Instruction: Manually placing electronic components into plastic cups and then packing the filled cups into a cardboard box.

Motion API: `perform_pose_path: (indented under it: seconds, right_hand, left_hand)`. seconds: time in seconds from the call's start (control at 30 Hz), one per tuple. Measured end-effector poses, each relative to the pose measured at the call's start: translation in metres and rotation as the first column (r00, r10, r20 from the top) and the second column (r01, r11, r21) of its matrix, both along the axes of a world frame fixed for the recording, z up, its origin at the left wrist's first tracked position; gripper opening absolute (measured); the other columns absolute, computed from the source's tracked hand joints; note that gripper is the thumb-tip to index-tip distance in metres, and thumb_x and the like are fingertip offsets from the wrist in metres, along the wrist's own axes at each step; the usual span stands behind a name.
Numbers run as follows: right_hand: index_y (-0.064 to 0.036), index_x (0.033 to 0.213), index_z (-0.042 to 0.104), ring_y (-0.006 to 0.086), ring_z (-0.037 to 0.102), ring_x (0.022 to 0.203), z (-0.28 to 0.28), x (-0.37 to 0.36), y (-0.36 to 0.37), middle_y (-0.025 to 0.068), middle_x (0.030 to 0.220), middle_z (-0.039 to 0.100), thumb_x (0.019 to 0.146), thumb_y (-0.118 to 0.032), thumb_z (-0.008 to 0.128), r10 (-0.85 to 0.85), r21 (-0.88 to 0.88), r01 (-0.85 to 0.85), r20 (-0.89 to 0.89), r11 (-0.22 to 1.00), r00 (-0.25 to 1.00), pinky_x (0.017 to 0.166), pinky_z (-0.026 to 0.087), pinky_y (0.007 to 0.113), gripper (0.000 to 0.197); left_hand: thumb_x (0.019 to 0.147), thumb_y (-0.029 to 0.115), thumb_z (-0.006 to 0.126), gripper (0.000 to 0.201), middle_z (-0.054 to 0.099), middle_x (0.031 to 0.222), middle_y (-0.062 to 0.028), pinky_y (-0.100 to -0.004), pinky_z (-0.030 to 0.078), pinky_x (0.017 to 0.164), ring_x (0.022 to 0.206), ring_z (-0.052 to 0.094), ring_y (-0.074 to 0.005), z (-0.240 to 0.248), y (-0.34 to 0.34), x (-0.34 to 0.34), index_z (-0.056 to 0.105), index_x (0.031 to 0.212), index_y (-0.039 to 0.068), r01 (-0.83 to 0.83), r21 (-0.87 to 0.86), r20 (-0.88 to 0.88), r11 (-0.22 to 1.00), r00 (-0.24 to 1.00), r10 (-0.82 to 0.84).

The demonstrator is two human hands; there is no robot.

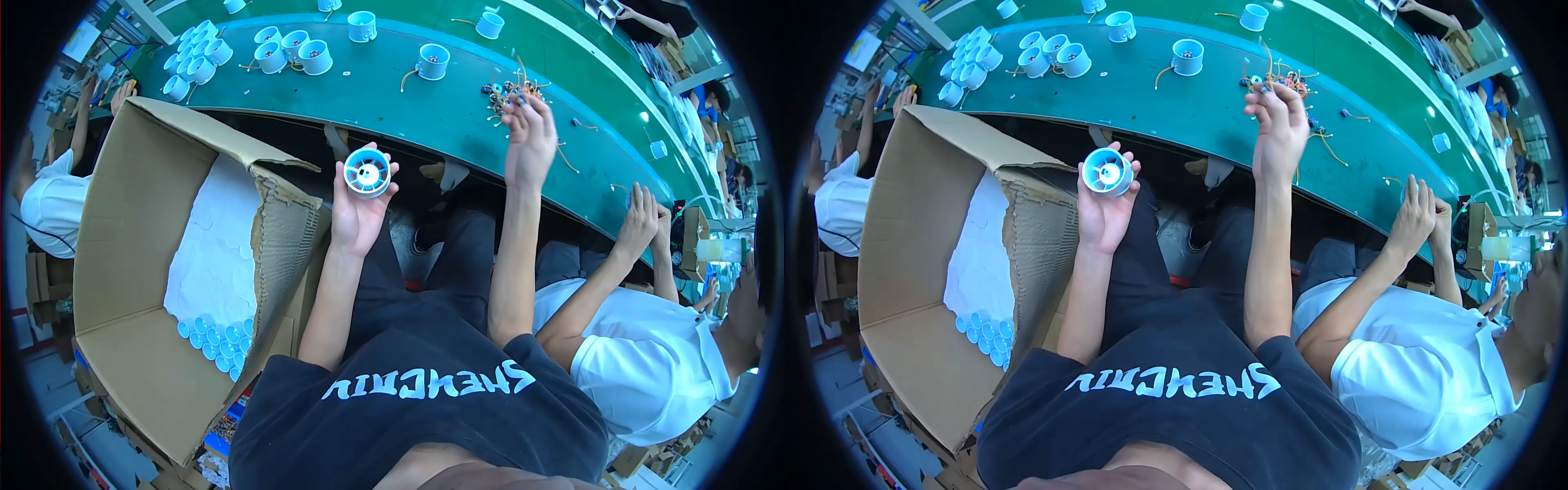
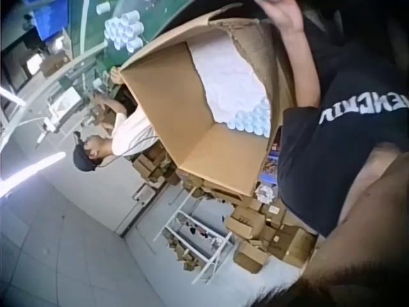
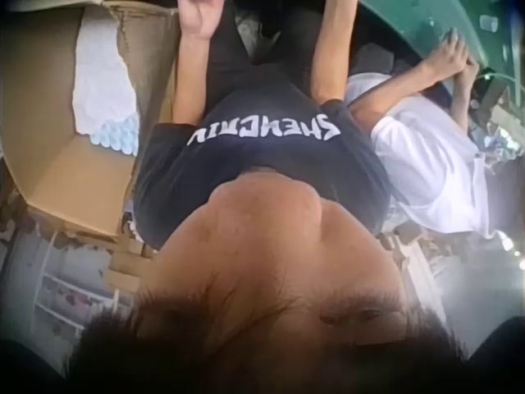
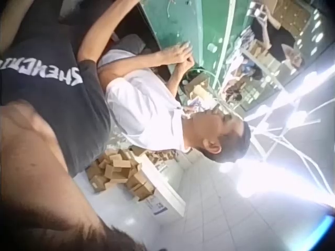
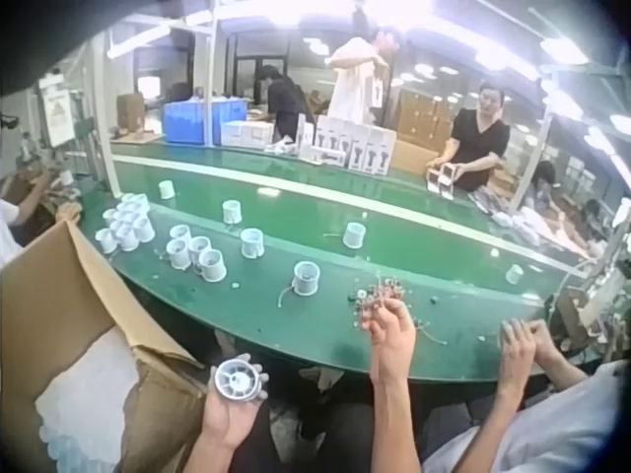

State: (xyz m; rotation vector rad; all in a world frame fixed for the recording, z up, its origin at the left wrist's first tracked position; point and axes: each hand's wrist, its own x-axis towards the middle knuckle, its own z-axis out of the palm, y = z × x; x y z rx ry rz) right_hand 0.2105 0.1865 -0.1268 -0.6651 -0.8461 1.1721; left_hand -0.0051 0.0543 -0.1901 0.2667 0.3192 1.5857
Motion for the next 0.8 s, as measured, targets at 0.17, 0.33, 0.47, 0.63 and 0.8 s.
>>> perform_pose_path:
  seconds: [0.17, 0.33, 0.47, 0.63, 0.8]
  right_hand:
    - [0.0077, 0.110, 0.055, 0.0195, 0.064, 0.083, -0.026, -0.002, -0.001, 0.0165, 0.101, 0.063, 0.095, -0.007, 0.051, 0.023, -0.211, 0.014, 0.175, 0.977, 0.984, 0.072, 0.052, 0.028, 0.021]
    - [0.0071, 0.109, 0.057, 0.0183, 0.062, 0.078, 0.013, -0.021, -0.058, 0.0168, 0.101, 0.061, 0.092, -0.006, 0.053, 0.105, -0.087, -0.090, 0.194, 0.992, 0.975, 0.068, 0.050, 0.025, 0.022]
    - [0.0069, 0.110, 0.059, 0.0165, 0.061, 0.074, 0.031, -0.040, -0.128, 0.0154, 0.096, 0.059, 0.088, -0.004, 0.055, 0.314, 0.114, -0.334, 0.166, 0.936, 0.935, 0.062, 0.050, 0.025, 0.024]
    - [0.0080, 0.108, 0.059, 0.0171, 0.061, 0.074, 0.031, -0.057, -0.155, 0.0152, 0.096, 0.057, 0.087, -0.002, 0.055, 0.289, 0.141, -0.376, 0.420, 0.916, 0.860, 0.061, 0.050, 0.026, 0.024]
    - [0.0081, 0.106, 0.060, 0.0159, 0.062, 0.076, 0.025, -0.066, -0.150, 0.0149, 0.098, 0.058, 0.087, -0.002, 0.056, 0.302, 0.100, -0.381, 0.441, 0.919, 0.845, 0.064, 0.051, 0.025, 0.022]
  left_hand:
    - [0.101, 0.048, 0.039, 0.059, 0.055, 0.125, -0.0161, -0.0322, 0.051, 0.080, 0.111, 0.057, -0.0263, -0.007, -0.005, 0.010, 0.043, 0.137, 0.002, 0.034, -0.075, -0.047, 0.997, 0.998, -0.037]
    - [0.100, 0.052, 0.036, 0.062, 0.056, 0.122, -0.0162, -0.0303, 0.052, 0.074, 0.105, 0.058, -0.0248, -0.004, -0.008, 0.009, 0.044, 0.135, 0.002, 0.012, -0.104, -0.022, 0.995, 1.000, -0.014]
    - [0.099, 0.057, 0.033, 0.066, 0.057, 0.118, -0.0157, -0.0295, 0.052, 0.070, 0.098, 0.058, -0.0234, 0.000, 0.002, -0.014, 0.046, 0.132, 0.002, 0.047, 0.118, 0.007, 0.992, 0.999, -0.048]
    - [0.097, 0.061, 0.031, 0.069, 0.058, 0.114, -0.0147, -0.0282, 0.052, 0.065, 0.094, 0.058, -0.0222, 0.014, 0.002, -0.016, 0.047, 0.130, 0.002, 0.033, 0.123, -0.142, 0.992, 0.990, -0.015]
    - [0.096, 0.064, 0.029, 0.072, 0.059, 0.113, -0.0139, -0.0278, 0.053, 0.063, 0.094, 0.058, -0.0224, 0.020, -0.002, -0.012, 0.047, 0.130, 0.003, 0.006, 0.082, -0.208, 0.997, 0.978, 0.011]
